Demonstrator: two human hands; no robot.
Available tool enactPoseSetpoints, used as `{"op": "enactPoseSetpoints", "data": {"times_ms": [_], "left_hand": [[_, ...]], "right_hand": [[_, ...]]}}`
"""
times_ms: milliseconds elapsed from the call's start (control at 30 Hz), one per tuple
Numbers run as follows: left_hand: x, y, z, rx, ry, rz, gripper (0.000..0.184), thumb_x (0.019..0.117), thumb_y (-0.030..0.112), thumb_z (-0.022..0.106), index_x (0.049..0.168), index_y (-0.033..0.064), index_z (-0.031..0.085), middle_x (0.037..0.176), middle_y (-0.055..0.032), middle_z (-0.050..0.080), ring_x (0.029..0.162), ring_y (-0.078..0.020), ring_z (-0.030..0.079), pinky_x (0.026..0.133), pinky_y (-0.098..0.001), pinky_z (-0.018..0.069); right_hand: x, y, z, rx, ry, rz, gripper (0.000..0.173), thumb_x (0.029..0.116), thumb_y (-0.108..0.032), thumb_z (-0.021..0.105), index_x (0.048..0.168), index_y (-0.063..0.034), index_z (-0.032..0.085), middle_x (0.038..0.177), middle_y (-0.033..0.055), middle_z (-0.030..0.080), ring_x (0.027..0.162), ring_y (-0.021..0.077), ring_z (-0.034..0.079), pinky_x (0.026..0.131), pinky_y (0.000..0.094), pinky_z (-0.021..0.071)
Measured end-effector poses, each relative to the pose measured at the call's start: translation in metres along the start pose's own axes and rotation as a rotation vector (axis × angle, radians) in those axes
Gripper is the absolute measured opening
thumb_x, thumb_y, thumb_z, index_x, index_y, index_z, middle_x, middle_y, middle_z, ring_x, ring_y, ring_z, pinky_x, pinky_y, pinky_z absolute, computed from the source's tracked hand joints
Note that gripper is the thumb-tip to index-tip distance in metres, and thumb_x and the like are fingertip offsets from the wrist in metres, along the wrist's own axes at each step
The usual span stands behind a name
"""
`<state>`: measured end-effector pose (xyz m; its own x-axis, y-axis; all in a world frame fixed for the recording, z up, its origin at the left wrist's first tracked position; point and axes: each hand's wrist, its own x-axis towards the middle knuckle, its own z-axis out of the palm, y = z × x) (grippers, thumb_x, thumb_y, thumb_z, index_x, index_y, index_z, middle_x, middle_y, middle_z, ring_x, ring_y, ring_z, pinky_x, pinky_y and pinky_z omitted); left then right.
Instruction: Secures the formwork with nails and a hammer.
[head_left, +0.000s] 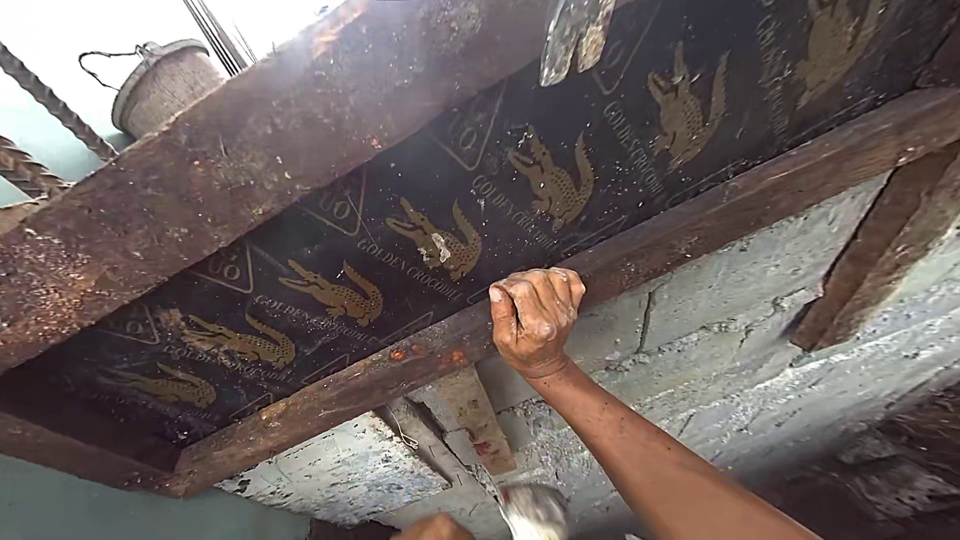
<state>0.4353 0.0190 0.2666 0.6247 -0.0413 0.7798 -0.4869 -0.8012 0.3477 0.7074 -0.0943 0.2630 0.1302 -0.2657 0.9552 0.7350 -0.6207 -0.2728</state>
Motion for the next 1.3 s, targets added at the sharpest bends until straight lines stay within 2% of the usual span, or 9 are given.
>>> {"op": "enactPoseSetpoints", "data": {"times_ms": [100, 200, 400, 500, 633, 800, 1000, 1200, 1300], "left_hand": [[-0.010, -0.078, 0.046, 0.235, -0.016, -0.162, 0.059, 0.1020, 0.051, 0.040, 0.091, 0.0004, 0.068, 0.060, -0.0046, 0.062, 0.051, -0.0124, 0.062, 0.046, -0.0337, 0.0524], [-0.006, -0.071, 0.047, 0.181, -0.088, -0.370, 0.062, 0.1038, 0.055, 0.039, 0.094, 0.0023, 0.070, 0.058, -0.0018, 0.059, 0.049, -0.0100, 0.058, 0.046, -0.0322, 0.0509], [-0.003, -0.025, 0.022, 0.097, -0.029, 0.057, 0.049, 0.1080, 0.049, 0.035, 0.086, 0.0112, 0.057, 0.068, -0.0031, 0.058, 0.061, -0.0109, 0.060, 0.058, -0.0240, 0.0522], [-0.011, -0.092, 0.041, 0.214, -0.075, -0.107, 0.063, 0.1020, 0.055, 0.039, 0.092, 0.0007, 0.069, 0.062, -0.0062, 0.064, 0.053, -0.0149, 0.065, 0.048, -0.0366, 0.0541], [-0.007, -0.074, 0.038, 0.214, -0.107, -0.364, 0.067, 0.1021, 0.061, 0.037, 0.092, 0.0037, 0.070, 0.059, -0.0026, 0.061, 0.050, -0.0117, 0.060, 0.047, -0.0351, 0.0521], [-0.003, -0.051, 0.026, 0.162, -0.018, 0.035, 0.051, 0.1073, 0.049, 0.036, 0.086, 0.0094, 0.059, 0.067, -0.0030, 0.060, 0.059, -0.0105, 0.061, 0.055, -0.0253, 0.0527], [-0.005, -0.076, 0.049, 0.204, -0.187, -0.388, 0.075, 0.1004, 0.069, 0.032, 0.089, 0.0056, 0.070, 0.057, -0.0029, 0.059, 0.049, -0.0168, 0.060, 0.046, -0.0419, 0.0518], [0.000, -0.046, 0.038, 0.111, -0.064, 0.040, 0.061, 0.1057, 0.058, 0.034, 0.088, 0.0070, 0.063, 0.068, -0.0050, 0.065, 0.057, -0.0117, 0.064, 0.052, -0.0283, 0.0541], [-0.002, -0.085, 0.056, 0.163, -0.176, -0.243, 0.068, 0.0996, 0.059, 0.036, 0.093, 0.0017, 0.071, 0.062, -0.0065, 0.064, 0.054, -0.0186, 0.065, 0.049, -0.0432, 0.0538]], "right_hand": [[-0.002, 0.001, -0.001, -0.014, -0.002, -0.013, 0.034, 0.1044, -0.026, 0.050, 0.088, -0.0066, 0.073, 0.088, 0.0109, 0.073, 0.093, 0.0278, 0.068, 0.101, 0.0466, 0.0414], [0.000, 0.002, 0.000, -0.021, -0.004, -0.024, 0.034, 0.1048, -0.026, 0.049, 0.089, -0.0066, 0.072, 0.088, 0.0112, 0.073, 0.093, 0.0283, 0.067, 0.100, 0.0467, 0.0410], [0.001, 0.000, -0.001, 0.005, -0.005, -0.007, 0.033, 0.1043, -0.025, 0.051, 0.088, -0.0061, 0.072, 0.087, 0.0109, 0.073, 0.092, 0.0276, 0.067, 0.101, 0.0462, 0.0409], [-0.001, 0.003, 0.003, 0.001, 0.013, -0.022, 0.033, 0.1040, -0.025, 0.050, 0.088, -0.0066, 0.072, 0.087, 0.0106, 0.072, 0.093, 0.0273, 0.067, 0.101, 0.0461, 0.0411], [0.001, 0.002, 0.000, -0.025, -0.001, -0.018, 0.034, 0.1050, -0.026, 0.050, 0.087, -0.0070, 0.071, 0.088, 0.0111, 0.072, 0.093, 0.0287, 0.066, 0.100, 0.0465, 0.0410], [0.003, 0.001, 0.001, -0.021, 0.002, -0.010, 0.033, 0.1046, -0.025, 0.050, 0.088, -0.0057, 0.072, 0.089, 0.0120, 0.072, 0.094, 0.0289, 0.066, 0.100, 0.0465, 0.0412], [0.006, 0.002, 0.000, -0.040, -0.007, -0.020, 0.033, 0.1045, -0.025, 0.048, 0.087, -0.0067, 0.071, 0.089, 0.0121, 0.072, 0.094, 0.0299, 0.066, 0.098, 0.0471, 0.0414], [0.003, 0.000, -0.001, -0.031, -0.018, 0.001, 0.033, 0.1041, -0.024, 0.050, 0.088, -0.0068, 0.072, 0.090, 0.0113, 0.072, 0.095, 0.0291, 0.066, 0.099, 0.0467, 0.0413], [0.001, 0.001, -0.001, -0.039, -0.019, -0.012, 0.032, 0.1039, -0.025, 0.050, 0.088, -0.0070, 0.072, 0.090, 0.0113, 0.073, 0.094, 0.0293, 0.067, 0.099, 0.0472, 0.0415]]}}
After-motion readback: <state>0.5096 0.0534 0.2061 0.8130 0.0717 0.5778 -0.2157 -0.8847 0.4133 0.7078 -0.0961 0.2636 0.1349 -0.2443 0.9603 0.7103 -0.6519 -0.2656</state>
